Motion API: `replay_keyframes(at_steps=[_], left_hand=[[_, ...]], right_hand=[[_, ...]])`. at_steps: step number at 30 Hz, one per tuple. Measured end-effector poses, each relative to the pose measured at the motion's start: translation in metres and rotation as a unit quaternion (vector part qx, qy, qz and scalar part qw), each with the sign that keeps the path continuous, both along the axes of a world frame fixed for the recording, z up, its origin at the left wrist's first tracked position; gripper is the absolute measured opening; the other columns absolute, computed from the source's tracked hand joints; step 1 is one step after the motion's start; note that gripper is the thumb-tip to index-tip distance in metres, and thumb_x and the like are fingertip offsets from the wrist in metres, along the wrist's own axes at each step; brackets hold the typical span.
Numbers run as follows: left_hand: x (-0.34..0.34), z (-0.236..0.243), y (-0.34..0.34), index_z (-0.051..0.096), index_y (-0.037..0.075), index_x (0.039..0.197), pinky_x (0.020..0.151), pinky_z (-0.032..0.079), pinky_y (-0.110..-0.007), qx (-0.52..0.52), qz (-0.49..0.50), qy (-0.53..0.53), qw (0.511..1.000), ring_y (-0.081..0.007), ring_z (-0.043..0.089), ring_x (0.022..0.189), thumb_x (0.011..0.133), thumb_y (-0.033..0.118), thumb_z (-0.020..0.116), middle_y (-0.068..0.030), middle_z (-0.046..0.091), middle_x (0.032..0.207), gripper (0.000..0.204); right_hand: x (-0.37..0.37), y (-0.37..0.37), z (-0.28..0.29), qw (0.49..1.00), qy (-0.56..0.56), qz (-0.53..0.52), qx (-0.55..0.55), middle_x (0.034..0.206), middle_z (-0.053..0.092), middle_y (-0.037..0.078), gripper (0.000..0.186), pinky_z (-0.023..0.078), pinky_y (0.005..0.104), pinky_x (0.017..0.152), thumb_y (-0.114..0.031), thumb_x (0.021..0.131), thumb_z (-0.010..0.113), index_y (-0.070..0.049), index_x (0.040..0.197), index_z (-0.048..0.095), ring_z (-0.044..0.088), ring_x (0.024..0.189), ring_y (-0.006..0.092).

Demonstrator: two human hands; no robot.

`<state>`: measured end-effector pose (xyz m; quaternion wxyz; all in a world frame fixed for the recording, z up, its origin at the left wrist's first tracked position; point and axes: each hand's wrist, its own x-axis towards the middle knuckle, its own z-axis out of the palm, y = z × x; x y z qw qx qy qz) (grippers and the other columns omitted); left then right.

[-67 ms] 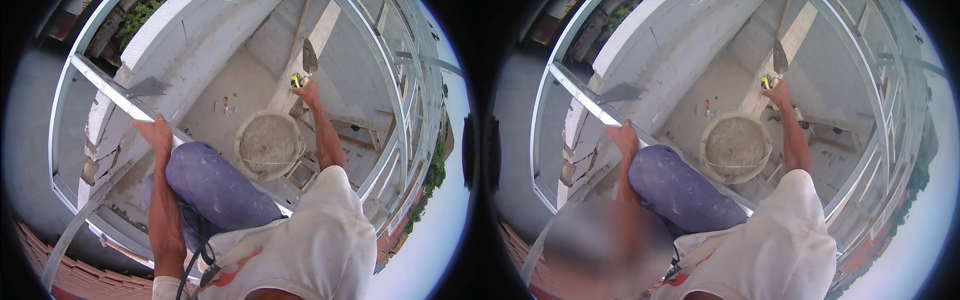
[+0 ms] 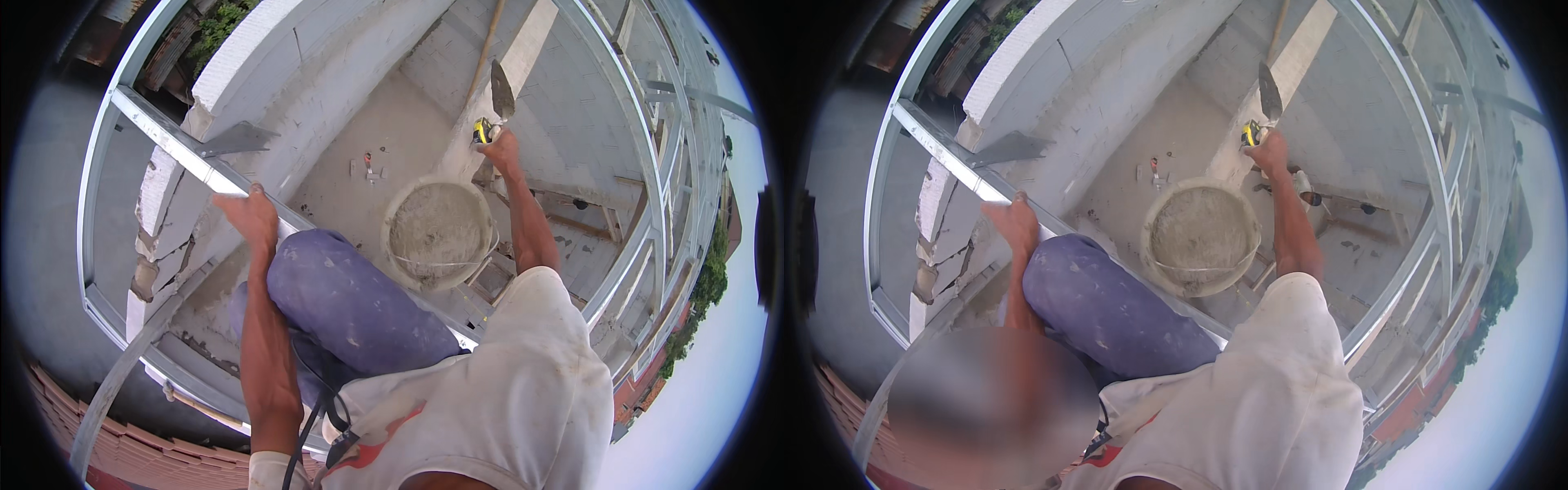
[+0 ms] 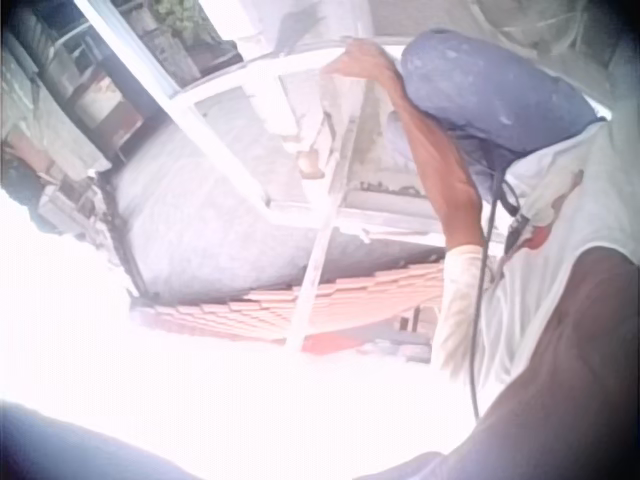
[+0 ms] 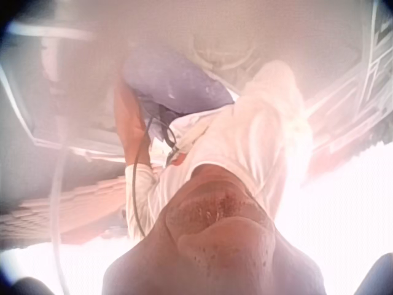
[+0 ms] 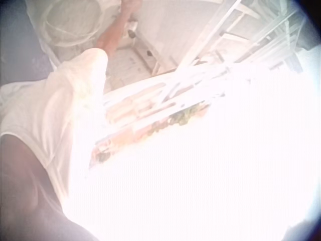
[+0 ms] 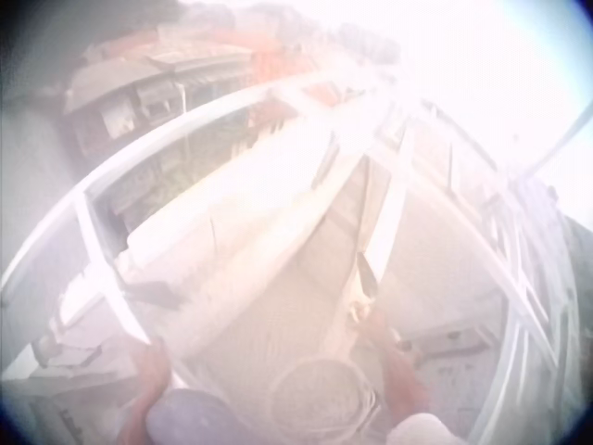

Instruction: The person scoops cement from a bucket with a trowel and applies it to the top of a white metal frame on a rooftop. They also handle a yellow rope, coiling and uncoiling it before resuming cement application.

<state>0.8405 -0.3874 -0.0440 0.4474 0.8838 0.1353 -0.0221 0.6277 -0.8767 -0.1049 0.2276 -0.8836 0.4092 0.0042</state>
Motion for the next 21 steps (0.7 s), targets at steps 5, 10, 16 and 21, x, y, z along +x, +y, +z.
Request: replay_keyframes(at_steps=[5,10,16,21], left_hand=[[0.0,-0.003,0.002,0.041,-0.013,0.122,0.107,0.038,-0.046,-0.007,-0.017,0.008,1.0,-0.0376,0.054,0.114,0.088,0.01,0.069,-0.0269,0.051,0.117,0.049],[0.0,-0.007,0.003,0.042,-0.012,0.12,0.106,0.039,-0.045,0.009,-0.024,-0.001,1.0,-0.0371,0.054,0.113,0.088,0.012,0.07,-0.0269,0.052,0.117,0.049],[-0.005,0.003,-0.006,0.041,-0.013,0.127,0.107,0.039,-0.047,-0.003,-0.008,0.018,1.0,-0.0427,0.056,0.116,0.089,0.009,0.068,-0.0307,0.053,0.122,0.052],[-0.002,0.004,-0.002,0.029,-0.015,0.145,0.117,0.03,-0.05,0.021,-0.029,-0.009,0.999,-0.0486,0.04,0.137,0.087,0.004,0.067,-0.0354,0.039,0.144,0.071]], right_hand=[[-0.009,0.004,-0.032,0.999,-0.021,0.017,-0.026,0.098,0.073,0.022,0.059,0.056,0.0441,0.083,-0.019,0.057,0.095,0.003,0.105,0.068,0.072,0.094,0.0374],[-0.025,0.01,-0.032,0.989,-0.141,0.024,0.026,0.099,0.071,0.019,0.066,0.055,0.0427,0.084,-0.019,0.056,0.099,0.004,0.107,0.064,0.07,0.092,0.0345],[-0.048,-0.007,-0.013,0.991,-0.113,-0.07,-0.02,0.101,0.072,0.013,0.056,0.054,0.0383,0.086,-0.015,0.071,0.093,0.001,0.117,0.065,0.07,0.094,0.0262],[-0.057,0.038,0.065,0.951,-0.246,-0.086,0.165,0.09,0.063,0.003,0.036,0.052,0.0319,0.079,-0.007,0.088,0.078,0.0,0.122,0.066,0.065,0.085,0.0153]])
